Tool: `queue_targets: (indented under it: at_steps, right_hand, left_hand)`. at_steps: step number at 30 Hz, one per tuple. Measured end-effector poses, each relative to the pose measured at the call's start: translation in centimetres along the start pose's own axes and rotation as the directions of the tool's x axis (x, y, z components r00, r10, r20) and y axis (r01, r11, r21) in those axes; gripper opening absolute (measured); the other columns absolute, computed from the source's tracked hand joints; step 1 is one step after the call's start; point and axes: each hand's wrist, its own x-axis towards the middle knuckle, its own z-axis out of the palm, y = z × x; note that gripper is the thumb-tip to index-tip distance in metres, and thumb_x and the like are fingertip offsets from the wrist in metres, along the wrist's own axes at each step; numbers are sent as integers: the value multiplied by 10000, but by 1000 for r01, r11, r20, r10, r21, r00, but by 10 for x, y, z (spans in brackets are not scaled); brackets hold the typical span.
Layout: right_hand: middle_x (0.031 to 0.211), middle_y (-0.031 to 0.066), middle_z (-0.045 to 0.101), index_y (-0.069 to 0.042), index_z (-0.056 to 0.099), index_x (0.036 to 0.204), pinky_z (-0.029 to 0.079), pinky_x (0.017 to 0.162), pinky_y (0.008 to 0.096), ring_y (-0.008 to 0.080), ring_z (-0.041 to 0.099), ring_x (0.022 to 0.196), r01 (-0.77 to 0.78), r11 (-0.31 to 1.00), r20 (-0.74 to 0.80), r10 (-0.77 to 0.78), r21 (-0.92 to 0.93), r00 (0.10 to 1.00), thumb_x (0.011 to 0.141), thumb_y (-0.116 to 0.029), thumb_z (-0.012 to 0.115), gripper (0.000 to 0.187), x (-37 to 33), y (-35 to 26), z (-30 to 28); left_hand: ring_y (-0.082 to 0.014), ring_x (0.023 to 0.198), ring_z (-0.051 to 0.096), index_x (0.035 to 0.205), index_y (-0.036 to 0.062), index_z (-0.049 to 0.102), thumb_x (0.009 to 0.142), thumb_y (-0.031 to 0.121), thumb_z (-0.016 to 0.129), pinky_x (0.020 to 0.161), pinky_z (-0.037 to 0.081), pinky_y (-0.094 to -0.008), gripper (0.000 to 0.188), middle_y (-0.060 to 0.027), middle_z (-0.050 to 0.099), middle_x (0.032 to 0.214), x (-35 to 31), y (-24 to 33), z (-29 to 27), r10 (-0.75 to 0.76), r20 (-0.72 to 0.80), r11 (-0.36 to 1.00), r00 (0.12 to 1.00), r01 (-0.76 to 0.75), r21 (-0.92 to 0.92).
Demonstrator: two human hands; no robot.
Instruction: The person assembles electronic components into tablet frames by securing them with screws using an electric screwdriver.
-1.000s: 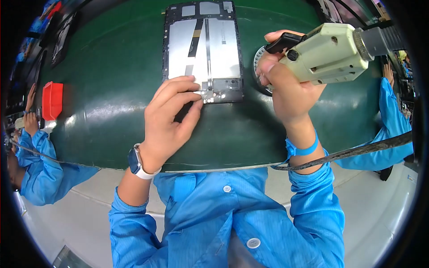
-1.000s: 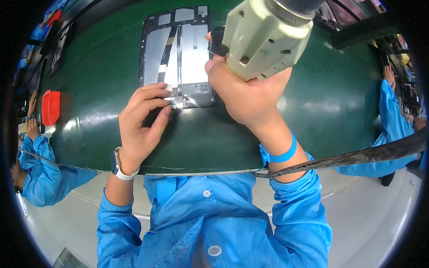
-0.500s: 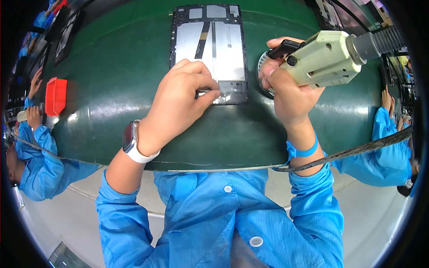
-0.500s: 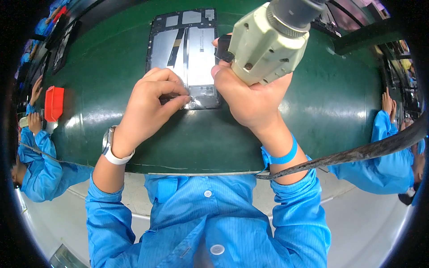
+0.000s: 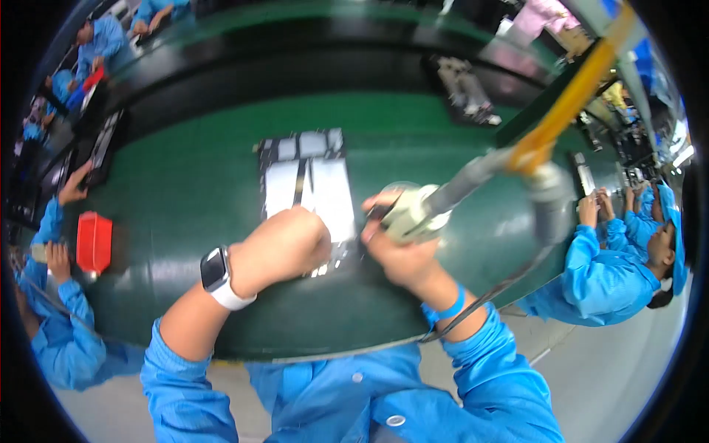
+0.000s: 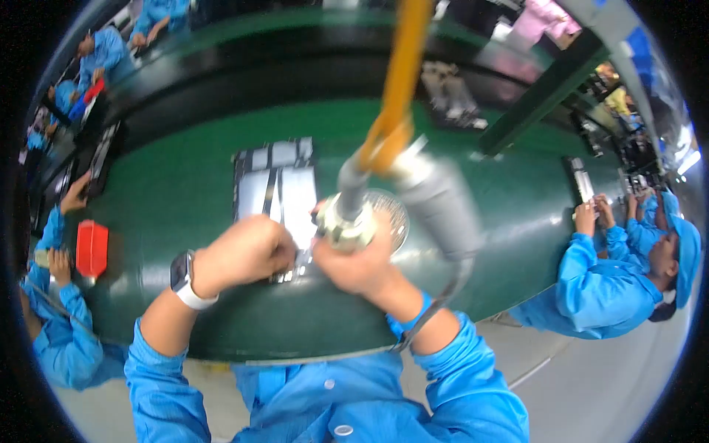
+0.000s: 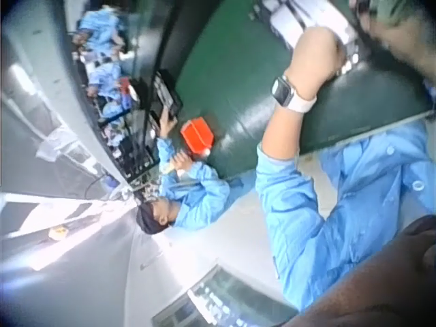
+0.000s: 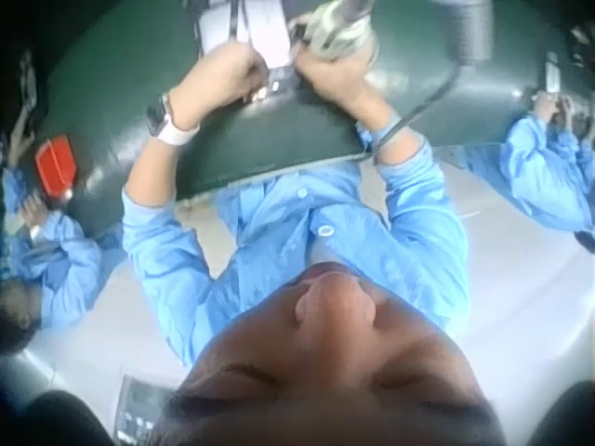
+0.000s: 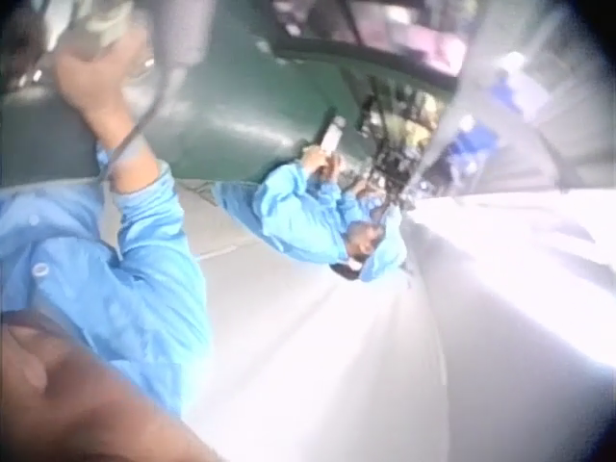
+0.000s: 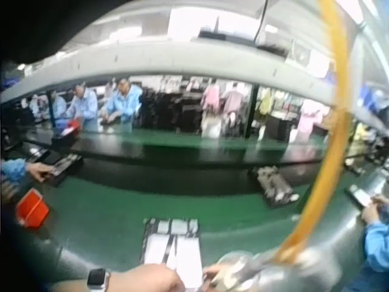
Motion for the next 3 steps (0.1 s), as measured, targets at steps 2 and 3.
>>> queue_targets:
  at_steps: [2, 3]
  right_hand:
    - [1025, 117, 638, -44, 578, 1144, 534, 740, 330, 153, 641, 782, 147, 979, 106, -133, -141, 985, 789, 32, 668, 374, 9, 4, -10]
    - [1018, 122, 640, -58, 557, 1192, 539, 771, 367, 171, 650, 784, 199, 954, 141, -171, -222, 975, 788, 19, 673, 427, 10, 0, -10]
  left_hand:
    - [-290, 699, 695, 743, 39, 731, 740, 65, 667, 672, 533, -379, 70, -175, 690, 737, 7, -3, -9, 30, 63, 998, 998, -26, -57]
    - [-277, 709, 705, 754, 53, 748, 734, 75, 681, 696, 537, -370, 74, -176, 701, 758, 5, -4, -13, 56, 66, 995, 996, -50, -92]
